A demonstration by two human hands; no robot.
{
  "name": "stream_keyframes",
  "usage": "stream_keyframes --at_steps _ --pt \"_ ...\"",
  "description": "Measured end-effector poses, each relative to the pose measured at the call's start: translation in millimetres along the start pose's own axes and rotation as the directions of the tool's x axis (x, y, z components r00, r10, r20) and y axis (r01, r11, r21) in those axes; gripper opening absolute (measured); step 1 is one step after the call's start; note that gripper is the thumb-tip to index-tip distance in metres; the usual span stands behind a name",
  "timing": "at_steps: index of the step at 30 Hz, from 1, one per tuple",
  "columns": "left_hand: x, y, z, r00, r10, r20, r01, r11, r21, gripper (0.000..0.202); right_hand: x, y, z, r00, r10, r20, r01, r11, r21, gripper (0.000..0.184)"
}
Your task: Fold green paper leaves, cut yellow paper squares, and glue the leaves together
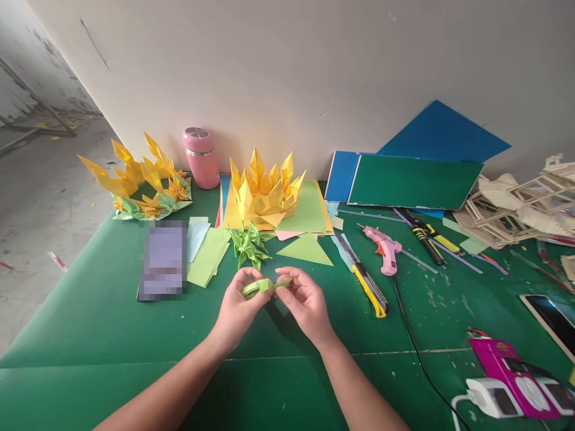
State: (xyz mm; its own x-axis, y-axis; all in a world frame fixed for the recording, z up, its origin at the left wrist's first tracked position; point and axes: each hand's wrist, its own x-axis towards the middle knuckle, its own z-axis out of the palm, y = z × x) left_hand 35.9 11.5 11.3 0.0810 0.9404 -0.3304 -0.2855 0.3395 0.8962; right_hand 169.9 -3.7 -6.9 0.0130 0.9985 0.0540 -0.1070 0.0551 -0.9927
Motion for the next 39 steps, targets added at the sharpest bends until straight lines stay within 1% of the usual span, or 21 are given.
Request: stream_keyframes --at_steps 2,5,9,11,13,15,17,19,21,24,26,28,33,36,39 --pt "1.3 1.2 -1.1 1.000 0.011 -0.001 -0.011 1.000 0.029 0.036 0.3 0.7 0.7 1.000 0.009 -0.009 -0.010 1.000 -0.005 0.028" --pt "2.0 1.4 -1.7 1.000 -0.010 0.020 0.009 0.999 0.036 0.037 1.4 1.5 1.8 0.999 0.031 -0.038 -0.029 0.999 0.043 0.025" --pt "0.1 -1.6 -0.4 0.998 -0.053 0.031 0.053 0.999 -0.007 0.042 3.2 1.0 1.0 0.997 0.059 -0.046 -0.053 0.990 0.131 0.026" --pt "-0.8 -3.8 -0.2 0.999 -0.046 0.024 0.046 0.999 -0.009 0.043 3.0 0.9 0.1 0.997 0.060 -0.041 -0.054 0.990 0.131 0.024" --pt "-1.2 -5.5 -0.6 1.000 -0.017 0.013 0.017 1.000 0.007 0.041 1.7 1.0 -0.8 0.999 0.045 -0.020 -0.043 0.996 0.079 0.020" --pt "-0.8 -6.1 -1.3 1.000 0.010 0.015 -0.011 0.999 0.043 0.037 0.2 1.0 -1.7 1.000 -0.010 0.005 0.010 1.000 -0.024 0.019" --pt "0.1 -5.7 -1.6 0.999 0.031 0.028 -0.033 0.996 0.087 0.033 -0.7 0.4 -2.6 0.994 -0.107 0.030 0.110 0.984 -0.138 0.026" --pt "1.2 -4.4 -1.6 0.997 0.061 0.040 -0.066 0.991 0.119 0.030 -0.5 -0.7 -3.8 0.980 -0.191 0.060 0.200 0.956 -0.214 0.032" --pt "2.3 -2.8 -1.6 0.994 0.100 0.054 -0.106 0.985 0.134 0.028 0.5 -2.1 -5.0 0.968 -0.232 0.096 0.249 0.935 -0.251 0.028" --pt "3.2 -0.7 -2.0 0.989 0.118 0.084 -0.130 0.981 0.147 0.026 2.1 -4.3 -6.0 0.960 -0.246 0.131 0.273 0.924 -0.267 0.015" --pt "3.1 0.1 -2.5 0.991 0.097 0.097 -0.110 0.984 0.143 0.025 2.5 -5.2 -6.1 0.959 -0.244 0.145 0.275 0.922 -0.271 0.011" --pt "2.8 0.4 -2.8 0.993 0.057 0.100 -0.068 0.992 0.106 0.026 2.3 -5.2 -6.0 0.957 -0.244 0.156 0.279 0.921 -0.272 0.011" --pt "2.5 1.0 -2.8 0.996 -0.026 0.086 0.029 0.999 -0.033 0.040 1.8 -4.3 -6.7 0.954 -0.259 0.150 0.293 0.911 -0.292 0.011" --pt "2.6 1.7 -2.4 0.996 -0.044 0.077 0.049 0.997 -0.062 0.042 1.9 -4.6 -7.1 0.949 -0.276 0.150 0.309 0.905 -0.292 0.013" --pt "2.5 2.4 -1.3 0.996 -0.035 0.088 0.043 0.996 -0.080 0.042 1.6 -5.5 -7.4 0.941 -0.305 0.146 0.336 0.897 -0.286 0.013"
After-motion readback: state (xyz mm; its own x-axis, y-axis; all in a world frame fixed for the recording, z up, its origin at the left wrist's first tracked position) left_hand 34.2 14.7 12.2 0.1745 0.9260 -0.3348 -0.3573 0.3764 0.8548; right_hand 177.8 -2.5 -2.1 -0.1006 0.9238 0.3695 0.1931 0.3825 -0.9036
